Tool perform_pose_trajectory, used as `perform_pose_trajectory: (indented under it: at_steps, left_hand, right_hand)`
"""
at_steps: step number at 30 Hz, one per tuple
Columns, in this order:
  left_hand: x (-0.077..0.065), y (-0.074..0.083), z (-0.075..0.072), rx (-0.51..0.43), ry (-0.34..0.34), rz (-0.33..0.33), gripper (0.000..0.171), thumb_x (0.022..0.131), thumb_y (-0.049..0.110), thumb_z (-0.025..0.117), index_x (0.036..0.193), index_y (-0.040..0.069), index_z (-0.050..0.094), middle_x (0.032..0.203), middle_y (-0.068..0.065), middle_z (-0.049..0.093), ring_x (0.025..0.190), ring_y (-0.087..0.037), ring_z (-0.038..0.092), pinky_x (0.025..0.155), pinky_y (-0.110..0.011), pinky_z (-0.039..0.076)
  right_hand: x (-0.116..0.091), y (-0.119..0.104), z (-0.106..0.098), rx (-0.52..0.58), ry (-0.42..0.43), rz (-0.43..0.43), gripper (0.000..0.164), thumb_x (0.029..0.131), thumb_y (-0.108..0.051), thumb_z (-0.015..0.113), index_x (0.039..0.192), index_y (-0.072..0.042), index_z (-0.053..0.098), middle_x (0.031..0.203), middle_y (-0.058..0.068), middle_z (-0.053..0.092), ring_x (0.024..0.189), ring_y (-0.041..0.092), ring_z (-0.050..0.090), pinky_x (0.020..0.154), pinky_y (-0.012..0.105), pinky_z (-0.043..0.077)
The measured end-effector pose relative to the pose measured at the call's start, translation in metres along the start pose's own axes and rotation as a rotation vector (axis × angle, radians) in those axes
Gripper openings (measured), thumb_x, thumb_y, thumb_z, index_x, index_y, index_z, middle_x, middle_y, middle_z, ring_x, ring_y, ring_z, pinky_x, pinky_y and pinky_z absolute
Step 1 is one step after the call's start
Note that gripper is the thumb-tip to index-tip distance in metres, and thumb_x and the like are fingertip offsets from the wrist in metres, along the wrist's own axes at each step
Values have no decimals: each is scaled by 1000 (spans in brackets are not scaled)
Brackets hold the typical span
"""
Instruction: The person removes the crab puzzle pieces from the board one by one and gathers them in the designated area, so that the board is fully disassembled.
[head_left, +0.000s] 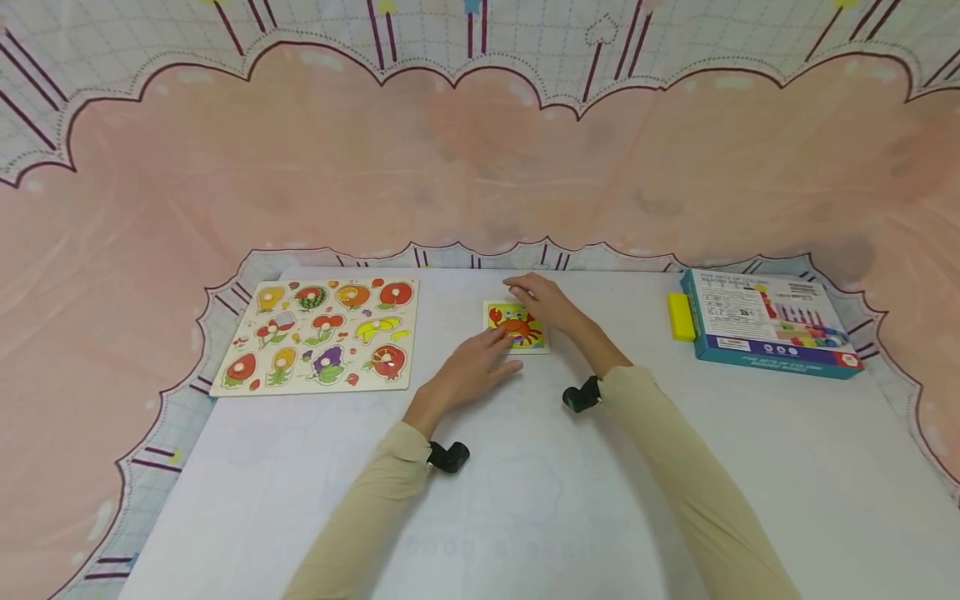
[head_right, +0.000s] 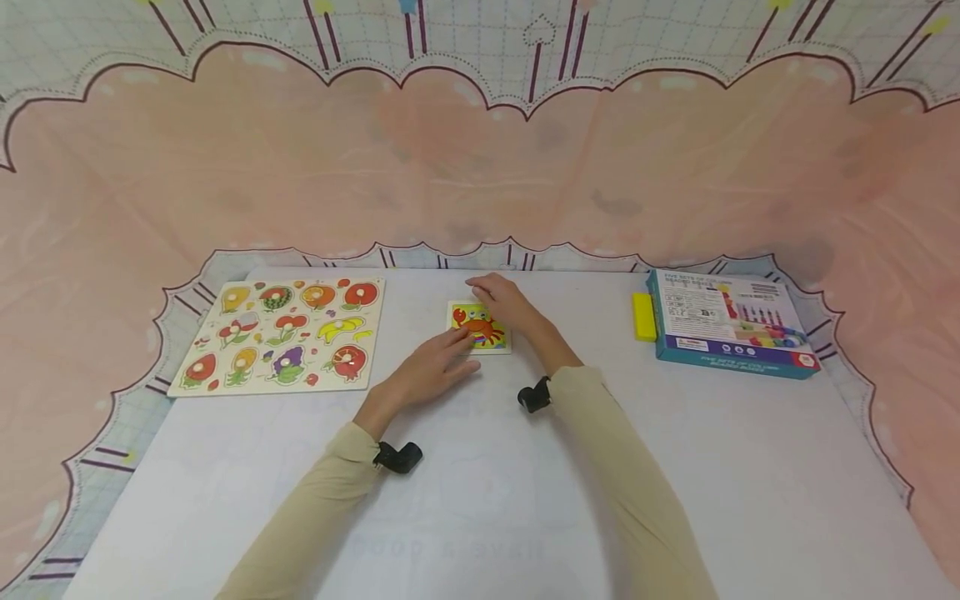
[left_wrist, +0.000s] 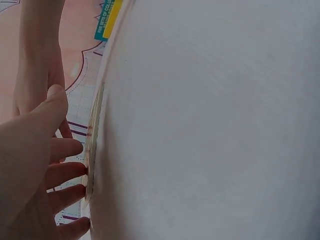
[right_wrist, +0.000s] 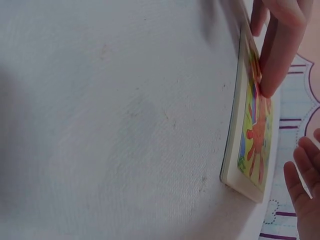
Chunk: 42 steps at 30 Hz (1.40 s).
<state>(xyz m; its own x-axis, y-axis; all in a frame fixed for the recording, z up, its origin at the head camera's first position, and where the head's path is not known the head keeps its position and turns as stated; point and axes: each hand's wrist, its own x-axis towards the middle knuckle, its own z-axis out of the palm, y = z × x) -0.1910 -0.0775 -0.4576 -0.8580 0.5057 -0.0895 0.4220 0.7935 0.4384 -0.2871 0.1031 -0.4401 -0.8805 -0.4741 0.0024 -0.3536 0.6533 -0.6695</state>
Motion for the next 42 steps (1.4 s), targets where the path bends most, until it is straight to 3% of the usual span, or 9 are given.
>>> perform_pose_trajectory:
  at_steps: [11,16,22,28,42]
  left_hand:
    - [8,2,7,176,2,-13,67,98,53,44,151,14,35,160,-3,29,146,-27,29,118,-48,29]
    - [11,5,7,134,-13,-1,67,99,50,45,151,10,33,161,-5,27,150,-24,24,122,-43,22]
    - [17,9,9,86,-25,18,72,99,46,48,151,1,28,162,-11,22,150,-22,23,122,-34,23]
    - [20,14,11,114,-28,26,75,99,44,51,150,-4,27,161,-16,20,151,-25,21,122,-34,23]
    - [17,14,11,155,-53,42,77,99,42,50,152,-5,19,163,-18,14,152,-26,15,123,-34,18]
  right_hand:
    - [8,5,8,-5,-56,43,36,104,-15,43,136,-7,54,127,17,59,121,31,54,112,43,40]
    - [11,8,9,-19,-84,40,34,103,-13,43,134,-7,57,129,17,58,120,31,54,112,44,40]
    - [14,8,10,-7,-115,64,33,103,-11,42,131,-9,60,126,16,58,113,29,53,109,43,42]
    - [19,6,13,-41,-170,39,33,102,-11,44,129,-10,63,120,16,56,107,27,51,104,41,45]
    - [28,6,13,-58,-202,112,32,102,-12,43,125,-13,66,124,14,55,111,27,51,106,41,44]
